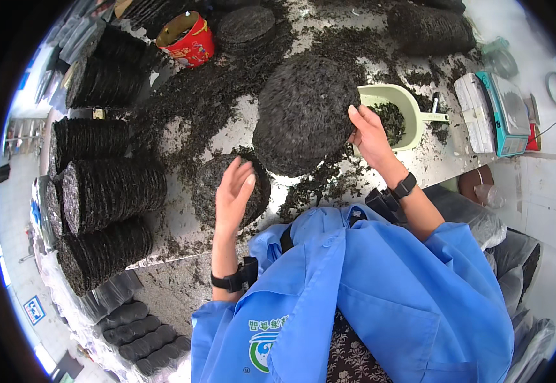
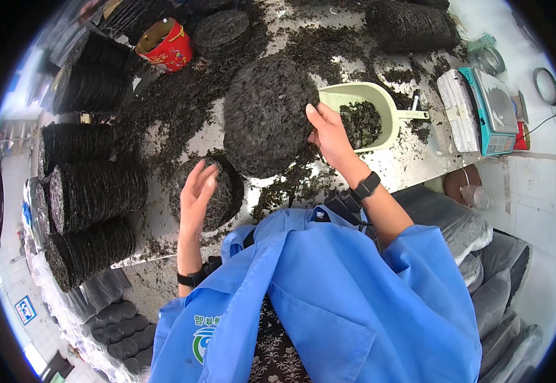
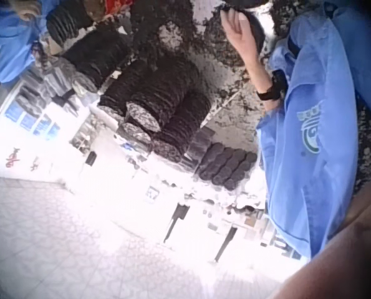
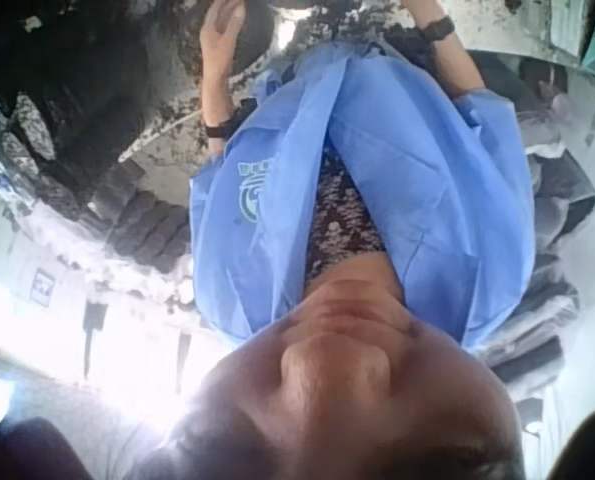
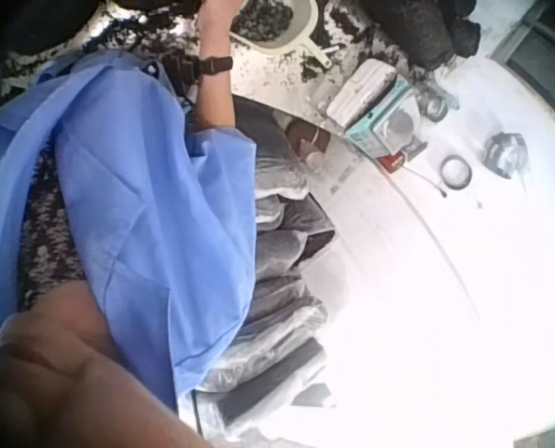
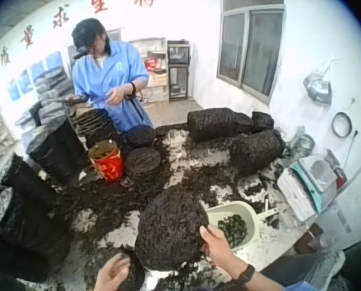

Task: The person manually shapes and compacts dark, granular seaweed into round, flat discs on a work table. They repeatedly press the material with their hands to form uniform shapes, occasionally using a dustpan to gather loose fragments. The finished discs are stacked in piles on the table.

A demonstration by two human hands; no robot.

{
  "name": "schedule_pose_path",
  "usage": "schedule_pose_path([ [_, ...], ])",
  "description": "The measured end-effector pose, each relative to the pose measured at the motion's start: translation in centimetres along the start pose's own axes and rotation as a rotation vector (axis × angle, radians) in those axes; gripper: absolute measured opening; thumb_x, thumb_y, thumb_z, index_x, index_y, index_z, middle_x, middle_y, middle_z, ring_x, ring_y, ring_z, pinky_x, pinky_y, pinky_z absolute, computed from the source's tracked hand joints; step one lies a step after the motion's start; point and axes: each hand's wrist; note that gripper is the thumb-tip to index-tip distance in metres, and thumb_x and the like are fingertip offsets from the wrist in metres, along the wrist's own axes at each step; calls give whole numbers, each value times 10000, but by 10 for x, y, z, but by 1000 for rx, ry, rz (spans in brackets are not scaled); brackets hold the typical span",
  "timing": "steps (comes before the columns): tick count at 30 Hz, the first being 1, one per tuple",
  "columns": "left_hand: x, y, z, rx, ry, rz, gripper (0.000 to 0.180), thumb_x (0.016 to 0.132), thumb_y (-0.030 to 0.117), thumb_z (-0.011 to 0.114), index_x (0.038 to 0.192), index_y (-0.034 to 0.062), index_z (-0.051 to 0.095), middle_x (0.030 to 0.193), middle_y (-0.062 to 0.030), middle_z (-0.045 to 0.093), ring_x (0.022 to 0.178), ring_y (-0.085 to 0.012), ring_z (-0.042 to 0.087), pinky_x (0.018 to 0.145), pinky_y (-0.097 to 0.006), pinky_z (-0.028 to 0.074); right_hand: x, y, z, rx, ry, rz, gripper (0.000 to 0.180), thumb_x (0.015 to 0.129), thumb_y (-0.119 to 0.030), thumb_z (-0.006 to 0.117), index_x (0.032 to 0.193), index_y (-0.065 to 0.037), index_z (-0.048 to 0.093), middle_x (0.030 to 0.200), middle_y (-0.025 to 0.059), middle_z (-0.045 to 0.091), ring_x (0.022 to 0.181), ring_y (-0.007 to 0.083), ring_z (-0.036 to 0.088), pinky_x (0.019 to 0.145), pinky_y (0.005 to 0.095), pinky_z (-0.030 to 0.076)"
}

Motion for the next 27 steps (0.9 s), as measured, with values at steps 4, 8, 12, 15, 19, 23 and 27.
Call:
schedule_pose_path([
  [4, 17, 6, 29, -568, 127, -144, 498, 884, 60, 576, 1333, 0, 370, 1177, -154, 563, 1043, -205, 584, 879, -329, 506, -6, 10, 2, 248, -128, 78, 188, 949, -270, 506, 1019, -98, 532, 860, -46, 571, 718, 51, 577, 598, 214, 503],
  [8, 16, 8, 29, -752, 64, -24, 340, 858, -49, 552, 1167, 80, 488, 1002, -75, 627, 895, -156, 629, 763, -284, 555, -14, 10, 9, 282, -166, 101, 155, 956, -249, 493, 978, -101, 530, 873, -36, 577, 727, 60, 583, 614, 232, 514],
  [12, 11, 4, 23, -836, 56, -20, 328, 838, -90, 553, 1074, 134, 513, 960, -59, 634, 877, -144, 634, 714, -271, 567, -22, 9, 11, 334, -205, 122, 140, 959, -221, 485, 1009, -105, 544, 885, -42, 589, 760, 62, 593, 617, 229, 504],
  [15, 7, 6, 20, -844, 76, -34, 342, 835, -104, 546, 1063, 148, 512, 983, -54, 630, 878, -135, 634, 691, -251, 568, -21, 13, 12, 368, -290, 115, 162, 956, -199, 490, 1075, -113, 559, 923, -53, 614, 793, 51, 591, 608, 220, 476],
  [19, 3, 4, 15, -896, 51, 8, 324, 858, -10, 564, 1153, 112, 507, 1053, -91, 617, 963, -190, 611, 804, -343, 534, -19, 23, 18, 349, -244, 156, 175, 956, -225, 492, 1075, -114, 556, 927, -45, 609, 782, 53, 593, 616, 217, 478],
  [23, -4, 6, 11, -985, 225, -110, 352, 887, 123, 564, 1217, 21, 496, 1162, -125, 580, 1084, -254, 551, 954, -447, 426, -20, 26, 56, 130, -255, 214, 247, 948, -277, 505, 1096, -83, 544, 967, 2, 618, 789, 95, 612, 670, 238, 504],
  [27, -29, 3, -26, -706, 524, 71, 348, 902, 107, 537, 1221, -26, 495, 1190, -138, 570, 1076, -251, 550, 916, -409, 468, 10, 58, 53, -556, -452, -59, 449, 897, -317, 574, 1221, -30, 458, 1126, 196, 557, 971, 276, 607, 798, 342, 505],
])
Point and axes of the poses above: each hand's wrist, its own x-axis towards the middle knuckle, its own z-axis out of the palm, y = z × x
